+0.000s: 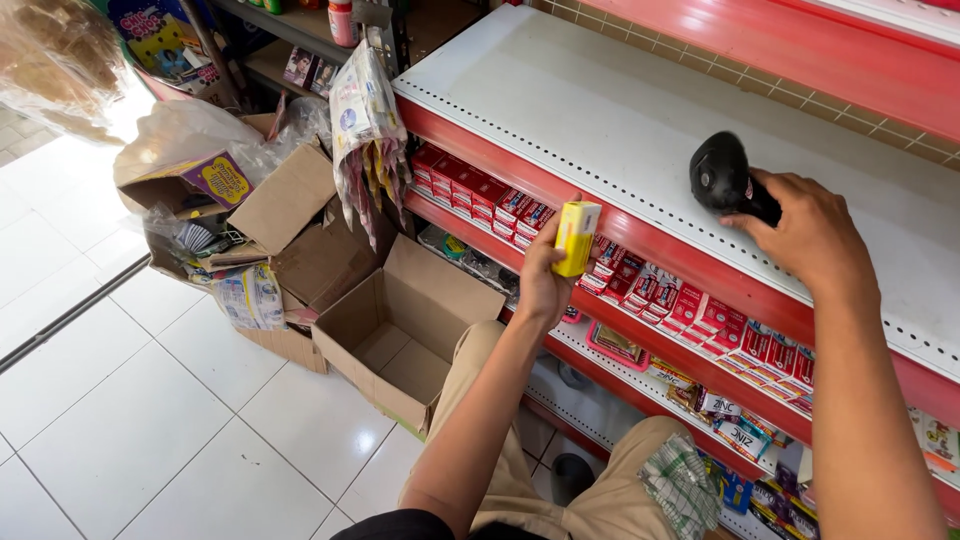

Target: The recorder cleans individual products with a cloth, scans them using a handheld barcode scanner, and organizes them on a shelf.

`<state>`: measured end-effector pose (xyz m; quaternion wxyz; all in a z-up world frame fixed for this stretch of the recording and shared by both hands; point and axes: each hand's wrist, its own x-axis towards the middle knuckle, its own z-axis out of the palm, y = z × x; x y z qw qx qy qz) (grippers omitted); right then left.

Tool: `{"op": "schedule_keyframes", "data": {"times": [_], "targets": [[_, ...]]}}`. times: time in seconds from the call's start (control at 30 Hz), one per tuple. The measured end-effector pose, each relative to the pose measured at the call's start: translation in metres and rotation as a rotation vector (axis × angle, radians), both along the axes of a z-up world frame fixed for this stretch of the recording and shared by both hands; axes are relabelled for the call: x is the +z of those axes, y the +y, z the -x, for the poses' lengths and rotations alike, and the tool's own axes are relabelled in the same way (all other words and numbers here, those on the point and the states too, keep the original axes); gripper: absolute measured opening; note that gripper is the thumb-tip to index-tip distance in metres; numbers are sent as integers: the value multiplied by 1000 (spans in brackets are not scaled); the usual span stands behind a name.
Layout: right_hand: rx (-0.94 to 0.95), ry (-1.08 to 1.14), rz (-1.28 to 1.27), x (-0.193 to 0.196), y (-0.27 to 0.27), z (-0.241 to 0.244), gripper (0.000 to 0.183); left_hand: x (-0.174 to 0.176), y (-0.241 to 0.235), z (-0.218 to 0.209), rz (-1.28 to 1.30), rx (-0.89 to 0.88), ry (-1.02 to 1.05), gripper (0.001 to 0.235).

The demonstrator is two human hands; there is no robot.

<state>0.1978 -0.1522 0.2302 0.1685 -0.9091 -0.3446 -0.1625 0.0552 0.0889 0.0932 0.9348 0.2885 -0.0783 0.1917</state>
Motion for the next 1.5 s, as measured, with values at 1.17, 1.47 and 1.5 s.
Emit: {"op": "schedule_keyframes", "data": {"times": [1.17, 1.47, 1.5], "targets": [[379, -744, -228, 190, 197, 10, 17, 246, 163, -44, -711, 889, -287, 51], [177, -992, -141, 185, 220, -27, 24, 270, 171, -82, -1001, 1158, -205, 49], [175, -981, -152, 185, 221, -24, 23, 269, 172, -81, -1033, 1197, -219, 49]]}}
